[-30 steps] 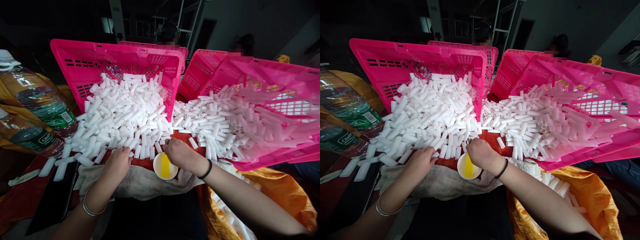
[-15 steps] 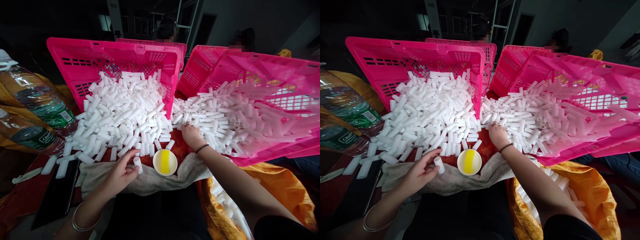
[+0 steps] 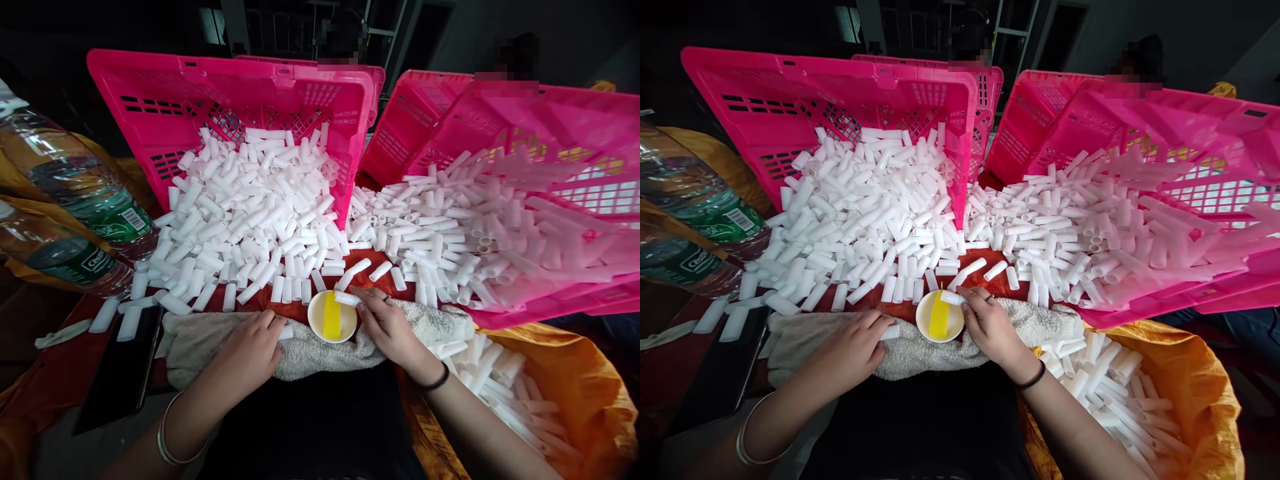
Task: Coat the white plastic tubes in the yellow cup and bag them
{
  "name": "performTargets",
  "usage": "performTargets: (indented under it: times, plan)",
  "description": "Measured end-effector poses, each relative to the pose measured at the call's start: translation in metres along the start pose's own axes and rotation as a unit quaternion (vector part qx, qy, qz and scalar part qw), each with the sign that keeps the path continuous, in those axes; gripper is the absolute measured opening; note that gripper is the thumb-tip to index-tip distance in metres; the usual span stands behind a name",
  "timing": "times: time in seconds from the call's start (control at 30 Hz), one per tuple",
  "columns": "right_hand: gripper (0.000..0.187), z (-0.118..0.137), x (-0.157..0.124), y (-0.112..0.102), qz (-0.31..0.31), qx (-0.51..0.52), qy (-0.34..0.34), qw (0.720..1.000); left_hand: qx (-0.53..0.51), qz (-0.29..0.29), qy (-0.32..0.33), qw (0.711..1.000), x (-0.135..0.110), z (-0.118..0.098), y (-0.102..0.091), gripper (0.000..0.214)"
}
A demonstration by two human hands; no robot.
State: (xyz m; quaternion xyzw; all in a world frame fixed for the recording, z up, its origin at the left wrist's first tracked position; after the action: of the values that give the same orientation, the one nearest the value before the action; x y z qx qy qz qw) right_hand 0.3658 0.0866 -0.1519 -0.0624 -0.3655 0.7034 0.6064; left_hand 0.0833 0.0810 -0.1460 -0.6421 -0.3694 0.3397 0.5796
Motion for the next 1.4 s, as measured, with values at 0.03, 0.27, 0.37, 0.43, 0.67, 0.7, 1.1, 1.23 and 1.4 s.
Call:
performTargets:
  times: [0.03, 0.27, 0.37, 0.43, 0.67, 0.7, 1.1, 1.23, 1.4]
  plan:
    - [0.036, 0.000, 0.001, 0.003, 0.004, -0.003, -0.006, 1.000, 0.010, 0.003, -0.005, 1.000, 0.003, -0.002, -0.002, 0.026]
    - [0.030, -0.012, 0.000, 0.018, -0.013, -0.047, -0.052, 0.997, -0.168, -0.069, 0.050, 0.982, 0.031, -0.010, 0.007, 0.026]
    - [0.025, -0.015, 0.001, 0.019, -0.008, -0.023, -0.076, 0.997, -0.180, -0.085, 0.078, 0.977, 0.046, -0.014, 0.021, 0.064]
    - [0.024, -0.016, 0.002, 0.017, -0.007, 0.022, -0.052, 0.998, -0.176, -0.070, 0.073, 0.979, 0.054, -0.018, 0.025, 0.079]
    - [0.016, -0.012, 0.007, 0.010, -0.010, 0.058, -0.014, 0.998, -0.159, -0.066, 0.077, 0.982, 0.061, -0.023, 0.024, 0.092]
    - [0.016, -0.012, 0.007, 0.010, -0.008, 0.056, -0.035, 0.998, -0.157, -0.068, 0.076, 0.982, 0.061, -0.023, 0.024, 0.093]
    - [0.013, -0.013, 0.001, 0.013, -0.031, 0.060, -0.029, 0.997, -0.174, -0.109, 0.066, 0.976, 0.058, -0.026, 0.027, 0.087]
    - [0.018, -0.015, -0.001, 0.011, -0.018, 0.078, 0.059, 0.995, -0.183, -0.120, 0.069, 0.973, 0.057, -0.026, 0.029, 0.087]
    - [0.013, -0.014, 0.000, 0.010, -0.018, 0.033, -0.039, 0.999, -0.195, -0.122, 0.065, 0.971, 0.056, -0.026, 0.031, 0.084]
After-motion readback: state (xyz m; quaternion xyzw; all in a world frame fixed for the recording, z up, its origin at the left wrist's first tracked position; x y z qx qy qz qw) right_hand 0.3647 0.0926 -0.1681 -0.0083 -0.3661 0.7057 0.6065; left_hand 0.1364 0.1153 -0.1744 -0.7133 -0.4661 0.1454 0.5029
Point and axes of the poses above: each hand's wrist, its own x-axis towards the middle knuckle, its own y-axis out of the palm, z = x × y, the point moved 1 cm from there along x, towards the middle knuckle, and after that the axes turned 12 degrees about x, right-handed, at the moved point
